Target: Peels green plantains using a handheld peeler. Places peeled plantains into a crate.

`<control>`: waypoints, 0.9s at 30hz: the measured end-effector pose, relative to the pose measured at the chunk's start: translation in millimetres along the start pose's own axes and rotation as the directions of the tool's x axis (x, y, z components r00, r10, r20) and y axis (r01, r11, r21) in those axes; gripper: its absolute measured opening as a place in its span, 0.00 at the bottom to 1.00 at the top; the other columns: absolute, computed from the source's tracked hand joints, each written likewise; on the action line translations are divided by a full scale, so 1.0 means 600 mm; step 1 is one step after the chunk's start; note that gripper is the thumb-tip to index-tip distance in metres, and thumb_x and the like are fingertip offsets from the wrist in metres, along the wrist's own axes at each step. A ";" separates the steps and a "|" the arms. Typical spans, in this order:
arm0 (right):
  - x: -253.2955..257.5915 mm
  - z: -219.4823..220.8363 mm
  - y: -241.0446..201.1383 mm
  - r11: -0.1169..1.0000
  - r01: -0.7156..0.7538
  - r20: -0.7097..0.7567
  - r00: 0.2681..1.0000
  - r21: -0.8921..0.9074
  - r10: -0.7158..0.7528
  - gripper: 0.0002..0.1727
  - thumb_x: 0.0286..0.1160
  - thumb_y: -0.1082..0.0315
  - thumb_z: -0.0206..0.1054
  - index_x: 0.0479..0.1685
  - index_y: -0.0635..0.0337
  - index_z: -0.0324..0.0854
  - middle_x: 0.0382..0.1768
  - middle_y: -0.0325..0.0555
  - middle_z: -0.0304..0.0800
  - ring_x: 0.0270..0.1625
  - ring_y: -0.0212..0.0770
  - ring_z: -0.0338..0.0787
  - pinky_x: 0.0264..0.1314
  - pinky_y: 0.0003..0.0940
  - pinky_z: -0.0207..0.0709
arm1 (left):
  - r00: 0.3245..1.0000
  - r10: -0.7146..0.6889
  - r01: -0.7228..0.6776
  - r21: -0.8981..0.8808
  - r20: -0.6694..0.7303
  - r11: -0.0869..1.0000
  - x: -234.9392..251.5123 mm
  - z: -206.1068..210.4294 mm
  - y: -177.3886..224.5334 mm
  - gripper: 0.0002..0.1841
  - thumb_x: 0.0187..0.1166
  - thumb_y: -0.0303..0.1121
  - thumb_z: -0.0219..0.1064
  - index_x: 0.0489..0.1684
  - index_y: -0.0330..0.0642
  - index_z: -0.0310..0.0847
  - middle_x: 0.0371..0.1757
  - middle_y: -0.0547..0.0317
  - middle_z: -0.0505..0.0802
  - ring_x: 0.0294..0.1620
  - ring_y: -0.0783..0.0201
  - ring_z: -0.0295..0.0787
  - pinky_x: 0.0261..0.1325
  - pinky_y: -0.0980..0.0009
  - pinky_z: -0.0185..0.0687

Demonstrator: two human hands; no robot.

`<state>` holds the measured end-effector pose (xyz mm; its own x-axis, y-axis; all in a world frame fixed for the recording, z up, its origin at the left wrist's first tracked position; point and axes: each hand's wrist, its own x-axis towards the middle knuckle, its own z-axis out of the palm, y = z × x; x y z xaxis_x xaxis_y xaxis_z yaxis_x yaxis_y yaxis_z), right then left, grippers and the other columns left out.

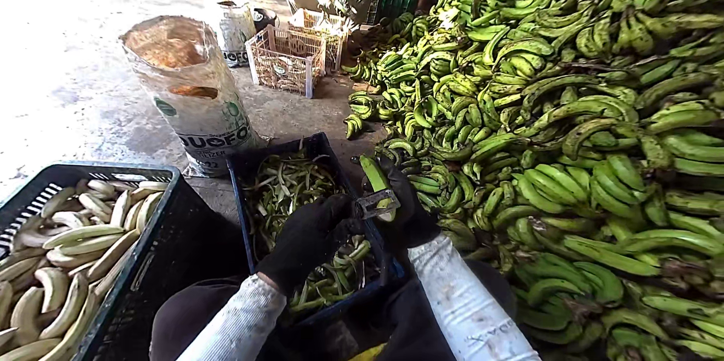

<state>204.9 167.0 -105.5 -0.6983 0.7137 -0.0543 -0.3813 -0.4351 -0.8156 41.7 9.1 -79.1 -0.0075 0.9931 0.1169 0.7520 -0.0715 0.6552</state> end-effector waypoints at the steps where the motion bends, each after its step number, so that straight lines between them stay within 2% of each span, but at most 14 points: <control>1: 0.001 0.000 0.011 1.000 0.021 0.043 0.999 0.020 -0.022 0.26 0.92 0.45 0.42 0.55 0.51 0.82 0.25 0.39 0.86 0.25 0.31 0.86 0.31 0.28 0.86 | 0.999 -0.028 0.029 0.043 -0.020 0.999 0.004 0.001 -0.002 0.29 0.85 0.60 0.52 0.77 0.54 0.79 0.62 0.52 0.91 0.61 0.52 0.89 0.63 0.46 0.83; 4: -0.008 0.020 0.038 0.998 0.001 0.065 0.998 0.065 -0.006 0.25 0.91 0.49 0.42 0.49 0.52 0.83 0.29 0.42 0.88 0.27 0.32 0.87 0.31 0.28 0.84 | 0.957 -0.232 0.262 0.169 -0.175 0.950 0.020 -0.004 -0.004 0.24 0.82 0.45 0.66 0.78 0.58 0.79 0.59 0.43 0.91 0.59 0.40 0.89 0.59 0.38 0.82; 6: -0.018 0.029 0.048 0.999 -0.008 0.035 0.999 0.053 0.006 0.22 0.93 0.52 0.44 0.52 0.54 0.82 0.32 0.43 0.87 0.28 0.32 0.87 0.31 0.28 0.86 | 0.887 -0.335 0.378 0.085 -0.317 0.922 0.033 -0.014 -0.026 0.22 0.83 0.47 0.67 0.74 0.54 0.81 0.58 0.41 0.91 0.57 0.38 0.89 0.57 0.35 0.81; 7: -0.024 0.030 0.050 0.999 0.004 0.019 1.000 0.038 -0.005 0.22 0.93 0.54 0.45 0.53 0.56 0.82 0.33 0.45 0.87 0.29 0.33 0.87 0.32 0.29 0.86 | 0.852 -0.358 0.385 -0.006 -0.383 0.923 0.036 -0.022 -0.043 0.21 0.85 0.51 0.63 0.69 0.51 0.81 0.55 0.44 0.91 0.54 0.41 0.90 0.54 0.35 0.83; 9: -0.029 0.024 0.046 0.999 -0.009 -0.037 0.999 0.050 0.011 0.23 0.92 0.51 0.45 0.52 0.58 0.81 0.27 0.44 0.84 0.21 0.33 0.85 0.22 0.27 0.84 | 0.816 -0.388 0.338 -0.191 -0.429 0.922 0.029 -0.042 -0.057 0.26 0.87 0.56 0.59 0.74 0.50 0.77 0.56 0.47 0.91 0.53 0.47 0.90 0.56 0.38 0.83; 12: -0.027 0.007 0.028 0.999 0.032 -0.120 0.992 -0.010 -0.033 0.21 0.92 0.52 0.45 0.54 0.56 0.80 0.23 0.42 0.84 0.17 0.32 0.84 0.19 0.26 0.83 | 0.917 -0.310 0.217 -0.337 -0.252 0.916 0.005 -0.038 -0.035 0.21 0.86 0.54 0.60 0.69 0.55 0.80 0.35 0.59 0.89 0.30 0.62 0.84 0.36 0.54 0.84; 14: -0.020 0.003 0.014 0.990 0.099 -0.171 0.978 -0.101 -0.115 0.21 0.91 0.52 0.45 0.49 0.55 0.81 0.22 0.41 0.85 0.20 0.32 0.85 0.21 0.26 0.83 | 0.981 -0.171 0.122 -0.385 -0.096 0.915 -0.006 -0.014 -0.022 0.21 0.86 0.54 0.60 0.67 0.55 0.81 0.36 0.66 0.90 0.32 0.69 0.85 0.38 0.61 0.85; 16: -0.014 -0.002 0.011 0.968 0.172 -0.198 0.958 -0.182 -0.207 0.22 0.91 0.53 0.44 0.58 0.52 0.82 0.26 0.37 0.85 0.25 0.28 0.84 0.28 0.25 0.83 | 0.997 -0.078 0.067 -0.382 -0.015 0.922 -0.016 0.007 -0.010 0.28 0.84 0.62 0.56 0.73 0.55 0.80 0.48 0.67 0.93 0.45 0.71 0.89 0.52 0.61 0.88; 18: -0.014 0.001 0.017 0.944 0.203 -0.177 0.951 -0.262 -0.254 0.24 0.90 0.52 0.43 0.68 0.52 0.80 0.30 0.35 0.85 0.28 0.27 0.84 0.31 0.25 0.84 | 1.000 -0.030 0.027 -0.309 -0.003 0.951 -0.017 0.020 -0.011 0.33 0.83 0.66 0.52 0.77 0.56 0.79 0.58 0.62 0.92 0.56 0.66 0.89 0.63 0.55 0.85; 19: -0.015 0.000 0.026 0.935 0.224 -0.108 0.959 -0.275 -0.262 0.22 0.89 0.53 0.45 0.68 0.51 0.78 0.31 0.35 0.87 0.28 0.27 0.85 0.32 0.25 0.85 | 0.999 -0.031 0.024 -0.237 -0.023 0.971 -0.012 0.023 -0.019 0.32 0.84 0.65 0.52 0.77 0.57 0.79 0.59 0.60 0.92 0.57 0.63 0.89 0.63 0.51 0.85; 21: -0.020 -0.004 0.053 0.920 0.282 0.097 0.959 -0.272 -0.266 0.18 0.87 0.57 0.53 0.66 0.53 0.78 0.36 0.37 0.89 0.30 0.28 0.86 0.33 0.26 0.84 | 0.990 -0.083 0.079 -0.035 -0.112 0.996 0.002 0.019 -0.035 0.24 0.85 0.52 0.59 0.76 0.56 0.80 0.56 0.51 0.92 0.54 0.50 0.91 0.56 0.43 0.85; 23: -0.031 0.010 0.074 0.949 0.235 0.181 0.963 -0.210 -0.198 0.13 0.86 0.63 0.57 0.60 0.56 0.80 0.36 0.39 0.89 0.24 0.27 0.84 0.23 0.23 0.81 | 0.945 -0.228 0.253 0.084 -0.233 0.964 0.016 0.002 -0.046 0.24 0.79 0.42 0.70 0.75 0.55 0.80 0.55 0.43 0.91 0.54 0.39 0.90 0.53 0.37 0.83; 25: -0.039 0.025 0.077 0.987 0.117 0.098 0.989 -0.111 -0.106 0.17 0.91 0.62 0.48 0.54 0.60 0.82 0.31 0.42 0.89 0.21 0.29 0.85 0.22 0.23 0.83 | 0.886 -0.320 0.343 0.009 -0.336 0.939 0.023 -0.016 -0.064 0.23 0.82 0.43 0.69 0.74 0.50 0.79 0.56 0.40 0.90 0.55 0.39 0.89 0.55 0.35 0.82; 27: -0.031 0.026 0.065 0.990 0.119 -0.016 0.993 -0.080 -0.121 0.22 0.92 0.54 0.44 0.58 0.58 0.80 0.29 0.45 0.88 0.23 0.33 0.87 0.24 0.27 0.85 | 0.878 -0.313 0.290 -0.119 -0.363 0.950 0.013 -0.026 -0.061 0.24 0.85 0.52 0.64 0.75 0.52 0.78 0.54 0.48 0.91 0.49 0.48 0.90 0.52 0.41 0.85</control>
<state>193.8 128.3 -127.4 -0.6374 0.7697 0.0355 -0.4120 -0.3016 -0.8599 3.6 18.0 -90.4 -0.4811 0.8604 0.1680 0.6336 0.2088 0.7449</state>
